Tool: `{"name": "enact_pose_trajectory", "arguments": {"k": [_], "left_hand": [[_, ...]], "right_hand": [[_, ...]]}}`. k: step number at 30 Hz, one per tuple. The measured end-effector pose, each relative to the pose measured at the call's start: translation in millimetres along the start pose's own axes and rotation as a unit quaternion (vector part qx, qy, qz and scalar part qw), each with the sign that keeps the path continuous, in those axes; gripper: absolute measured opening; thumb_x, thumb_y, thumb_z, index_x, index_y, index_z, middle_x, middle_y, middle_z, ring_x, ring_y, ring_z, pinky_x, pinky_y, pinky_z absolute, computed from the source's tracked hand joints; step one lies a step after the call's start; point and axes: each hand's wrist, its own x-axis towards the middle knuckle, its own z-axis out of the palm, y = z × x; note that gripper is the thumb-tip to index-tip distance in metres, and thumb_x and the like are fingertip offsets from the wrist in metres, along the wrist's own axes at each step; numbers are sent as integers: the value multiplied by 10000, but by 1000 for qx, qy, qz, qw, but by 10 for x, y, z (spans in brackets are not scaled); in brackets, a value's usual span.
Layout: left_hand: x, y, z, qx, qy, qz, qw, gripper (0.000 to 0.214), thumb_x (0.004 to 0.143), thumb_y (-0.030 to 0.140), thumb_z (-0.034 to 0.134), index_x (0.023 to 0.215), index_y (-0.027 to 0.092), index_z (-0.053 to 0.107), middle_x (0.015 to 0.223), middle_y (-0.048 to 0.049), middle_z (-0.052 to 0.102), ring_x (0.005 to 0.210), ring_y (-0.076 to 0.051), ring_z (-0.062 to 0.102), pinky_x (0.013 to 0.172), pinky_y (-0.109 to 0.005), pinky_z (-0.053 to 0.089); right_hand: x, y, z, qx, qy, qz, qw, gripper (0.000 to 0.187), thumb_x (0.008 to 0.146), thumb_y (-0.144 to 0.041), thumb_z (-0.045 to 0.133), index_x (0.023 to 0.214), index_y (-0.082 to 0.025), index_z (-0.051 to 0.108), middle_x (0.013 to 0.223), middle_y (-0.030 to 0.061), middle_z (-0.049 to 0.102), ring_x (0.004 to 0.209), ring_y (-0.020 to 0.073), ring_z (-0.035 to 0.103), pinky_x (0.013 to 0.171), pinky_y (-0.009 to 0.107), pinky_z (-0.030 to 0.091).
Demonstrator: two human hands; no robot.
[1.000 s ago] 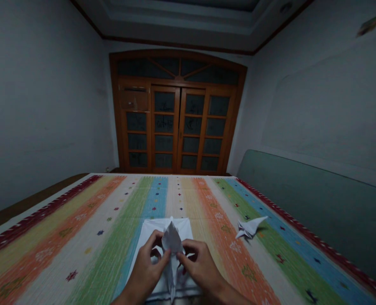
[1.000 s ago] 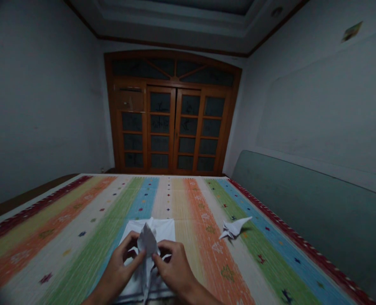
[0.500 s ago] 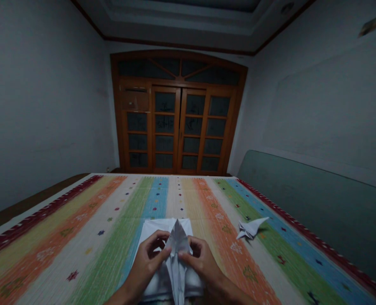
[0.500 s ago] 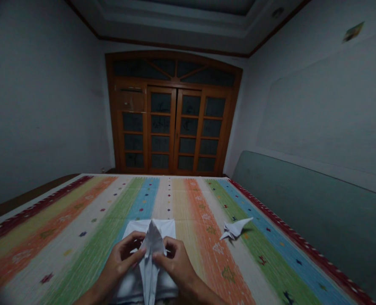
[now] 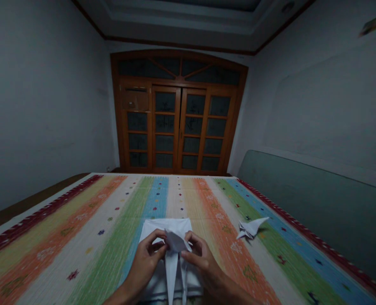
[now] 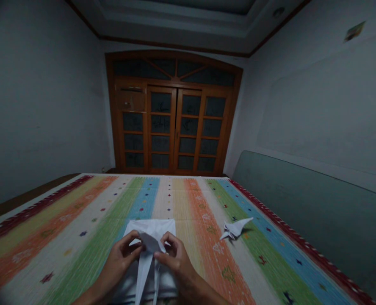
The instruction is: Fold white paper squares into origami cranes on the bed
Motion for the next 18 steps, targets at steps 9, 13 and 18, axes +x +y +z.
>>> {"name": "enact_pose_trajectory", "arguments": {"k": [9, 13, 18], "left_hand": [[-15, 31, -81, 49, -18, 38, 998, 167, 781, 330, 660, 704, 200, 731, 924, -52, 627, 972, -273, 610, 872, -325, 469], [-103, 1, -40, 104, -63, 41, 992, 278, 851, 435, 663, 1023, 222, 714, 1065, -77, 627, 1060, -301, 607, 923, -375, 485], [-150, -14, 73, 211, -12, 69, 975, 240, 859, 378, 725, 1039, 239, 648, 1052, -80, 653, 1023, -297, 628, 933, -410, 508]], "right_hand": [[60, 14, -43, -152, 88, -16, 984, 263, 683, -354, 819, 795, -183, 653, 790, 0, 606, 675, 169, 579, 592, 251, 429], [64, 21, -33, -151, 130, -30, 979, 237, 645, -295, 802, 789, -191, 646, 764, -9, 597, 671, 165, 570, 576, 241, 429], [39, 17, -5, -153, 113, -23, 981, 296, 606, -292, 837, 786, -201, 621, 754, -24, 579, 650, 152, 551, 542, 229, 462]]}}
